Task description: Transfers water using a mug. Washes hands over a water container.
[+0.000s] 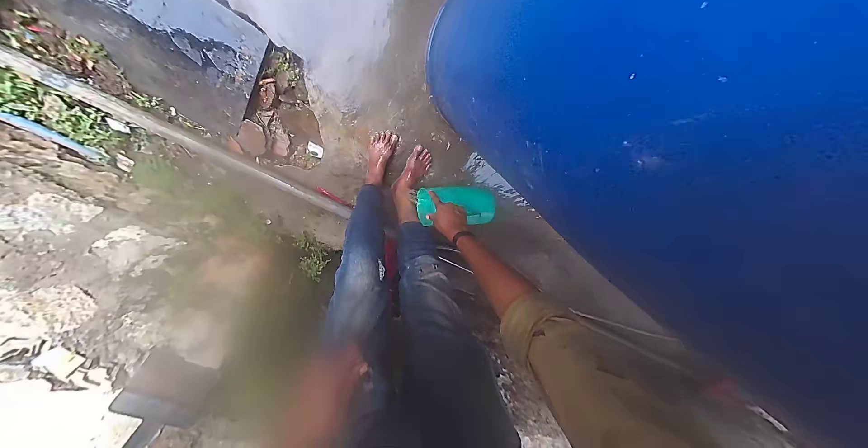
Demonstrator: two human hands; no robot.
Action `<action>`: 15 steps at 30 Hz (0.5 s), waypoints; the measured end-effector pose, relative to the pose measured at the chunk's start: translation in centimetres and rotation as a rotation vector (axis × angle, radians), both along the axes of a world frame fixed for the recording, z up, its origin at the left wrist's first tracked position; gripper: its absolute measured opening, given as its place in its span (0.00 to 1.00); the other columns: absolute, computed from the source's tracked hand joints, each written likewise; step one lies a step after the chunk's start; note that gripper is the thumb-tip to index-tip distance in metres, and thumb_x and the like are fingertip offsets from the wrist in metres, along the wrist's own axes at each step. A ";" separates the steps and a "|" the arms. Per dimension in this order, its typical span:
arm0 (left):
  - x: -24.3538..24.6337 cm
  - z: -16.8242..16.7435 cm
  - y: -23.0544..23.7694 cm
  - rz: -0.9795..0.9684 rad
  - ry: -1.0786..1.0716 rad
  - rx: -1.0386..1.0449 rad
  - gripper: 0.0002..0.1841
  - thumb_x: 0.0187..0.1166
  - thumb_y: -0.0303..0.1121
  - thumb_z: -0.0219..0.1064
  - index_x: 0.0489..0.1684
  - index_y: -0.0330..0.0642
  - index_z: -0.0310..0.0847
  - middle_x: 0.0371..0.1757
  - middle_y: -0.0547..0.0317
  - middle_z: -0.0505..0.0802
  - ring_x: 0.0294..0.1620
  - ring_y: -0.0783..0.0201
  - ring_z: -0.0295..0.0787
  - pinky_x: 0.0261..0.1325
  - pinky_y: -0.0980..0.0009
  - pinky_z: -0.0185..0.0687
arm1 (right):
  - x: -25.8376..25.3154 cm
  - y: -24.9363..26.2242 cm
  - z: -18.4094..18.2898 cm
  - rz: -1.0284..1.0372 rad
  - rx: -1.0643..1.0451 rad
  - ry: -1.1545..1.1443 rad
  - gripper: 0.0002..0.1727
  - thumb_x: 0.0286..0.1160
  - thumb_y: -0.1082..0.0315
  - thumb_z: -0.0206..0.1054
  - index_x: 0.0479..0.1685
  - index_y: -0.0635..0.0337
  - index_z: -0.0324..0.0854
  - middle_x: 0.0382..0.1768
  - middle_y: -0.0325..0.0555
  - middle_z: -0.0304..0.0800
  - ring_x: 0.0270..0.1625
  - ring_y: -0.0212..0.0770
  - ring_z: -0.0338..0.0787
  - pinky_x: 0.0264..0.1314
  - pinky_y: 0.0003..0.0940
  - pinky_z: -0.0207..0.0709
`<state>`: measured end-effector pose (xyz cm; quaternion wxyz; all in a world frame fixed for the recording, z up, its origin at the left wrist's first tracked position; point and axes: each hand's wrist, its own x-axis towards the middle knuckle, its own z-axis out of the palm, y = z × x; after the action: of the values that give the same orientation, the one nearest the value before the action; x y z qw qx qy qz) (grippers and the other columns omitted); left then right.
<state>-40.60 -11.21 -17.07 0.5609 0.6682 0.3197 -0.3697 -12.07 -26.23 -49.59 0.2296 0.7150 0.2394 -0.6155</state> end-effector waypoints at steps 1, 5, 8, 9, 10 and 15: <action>0.1 -0.1 0.1 -0.003 0.006 -0.006 0.22 0.90 0.50 0.49 0.40 0.44 0.84 0.21 0.56 0.86 0.25 0.52 0.88 0.28 0.48 0.82 | 0.1 -0.2 0.2 0.008 0.014 0.009 0.42 0.82 0.48 0.63 0.96 0.27 0.48 0.63 0.61 0.90 0.69 0.63 0.86 0.75 0.66 0.71; 0.6 -0.3 0.8 -0.006 0.047 -0.047 0.20 0.89 0.49 0.50 0.42 0.45 0.84 0.24 0.54 0.87 0.29 0.51 0.89 0.33 0.45 0.83 | 1.5 -0.8 3.2 -0.002 0.126 0.092 0.41 0.83 0.48 0.61 0.95 0.20 0.46 0.60 0.63 0.91 0.67 0.66 0.87 0.77 0.67 0.69; 1.4 -0.9 1.8 -0.030 0.077 -0.059 0.20 0.88 0.47 0.52 0.44 0.43 0.84 0.28 0.52 0.89 0.33 0.49 0.90 0.39 0.42 0.83 | 3.6 0.6 8.4 -0.125 0.328 0.172 0.40 0.83 0.55 0.63 0.95 0.22 0.51 0.69 0.59 0.87 0.70 0.65 0.85 0.79 0.66 0.68; 1.8 -0.8 2.0 -0.045 0.083 -0.066 0.19 0.88 0.47 0.52 0.45 0.43 0.84 0.29 0.51 0.90 0.35 0.48 0.90 0.40 0.41 0.84 | 3.9 1.1 10.6 -0.172 0.402 0.181 0.40 0.82 0.56 0.64 0.95 0.25 0.53 0.75 0.55 0.84 0.72 0.63 0.85 0.78 0.66 0.70; 2.4 -0.8 2.3 -0.059 0.089 -0.062 0.19 0.88 0.47 0.53 0.45 0.42 0.84 0.30 0.50 0.90 0.35 0.48 0.91 0.41 0.40 0.84 | 4.2 1.9 12.6 -0.211 0.458 0.162 0.40 0.81 0.57 0.64 0.94 0.26 0.55 0.78 0.51 0.82 0.72 0.61 0.86 0.76 0.66 0.72; 4.8 0.1 3.3 -0.094 0.144 0.035 0.19 0.88 0.46 0.55 0.52 0.40 0.86 0.39 0.43 0.94 0.45 0.43 0.93 0.52 0.37 0.84 | 3.1 6.6 21.9 -0.379 0.603 0.011 0.40 0.75 0.53 0.66 0.90 0.13 0.58 0.60 0.48 0.94 0.56 0.55 0.94 0.61 0.64 0.84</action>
<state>-35.79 -7.91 -17.00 0.5067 0.6640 0.3336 -0.4370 -8.94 -19.61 -27.65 -0.1111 0.7791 0.2745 -0.5526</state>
